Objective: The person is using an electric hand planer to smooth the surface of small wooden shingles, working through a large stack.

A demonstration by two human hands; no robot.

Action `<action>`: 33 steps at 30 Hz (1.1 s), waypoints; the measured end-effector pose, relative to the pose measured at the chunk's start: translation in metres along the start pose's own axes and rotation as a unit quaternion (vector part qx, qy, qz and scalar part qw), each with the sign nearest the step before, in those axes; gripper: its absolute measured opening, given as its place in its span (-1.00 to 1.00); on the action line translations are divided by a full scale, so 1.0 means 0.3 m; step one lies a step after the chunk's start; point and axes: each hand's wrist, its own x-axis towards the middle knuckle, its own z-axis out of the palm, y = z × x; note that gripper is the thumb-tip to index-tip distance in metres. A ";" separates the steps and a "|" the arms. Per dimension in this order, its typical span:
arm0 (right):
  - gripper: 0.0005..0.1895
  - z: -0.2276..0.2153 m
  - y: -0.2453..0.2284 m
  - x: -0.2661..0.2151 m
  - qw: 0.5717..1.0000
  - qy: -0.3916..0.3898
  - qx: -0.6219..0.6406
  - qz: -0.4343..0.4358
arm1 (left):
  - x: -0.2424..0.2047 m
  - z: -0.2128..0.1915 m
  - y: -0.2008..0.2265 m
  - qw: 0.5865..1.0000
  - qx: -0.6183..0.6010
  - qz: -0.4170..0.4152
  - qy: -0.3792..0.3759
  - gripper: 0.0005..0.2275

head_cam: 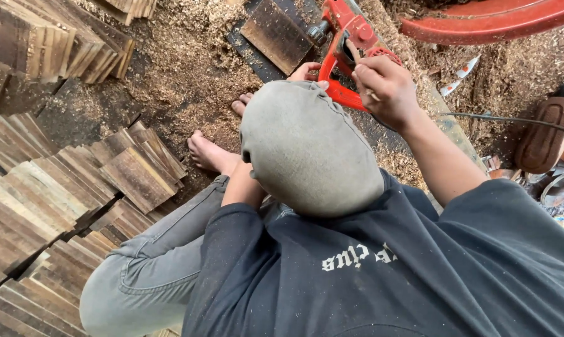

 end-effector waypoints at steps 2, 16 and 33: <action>-0.83 0.039 -0.004 0.003 0.997 0.003 -0.076 -0.029 | -0.003 0.002 0.003 1.000 0.002 0.005 0.004 -0.53; -0.89 -0.023 0.139 0.172 0.969 -0.127 0.074 0.197 | -0.008 -0.011 0.014 0.999 0.003 0.031 0.011 -0.47; -0.82 -0.059 0.189 0.204 0.945 -0.262 0.098 0.167 | -0.021 -0.030 0.052 0.997 0.028 0.055 0.037 -0.39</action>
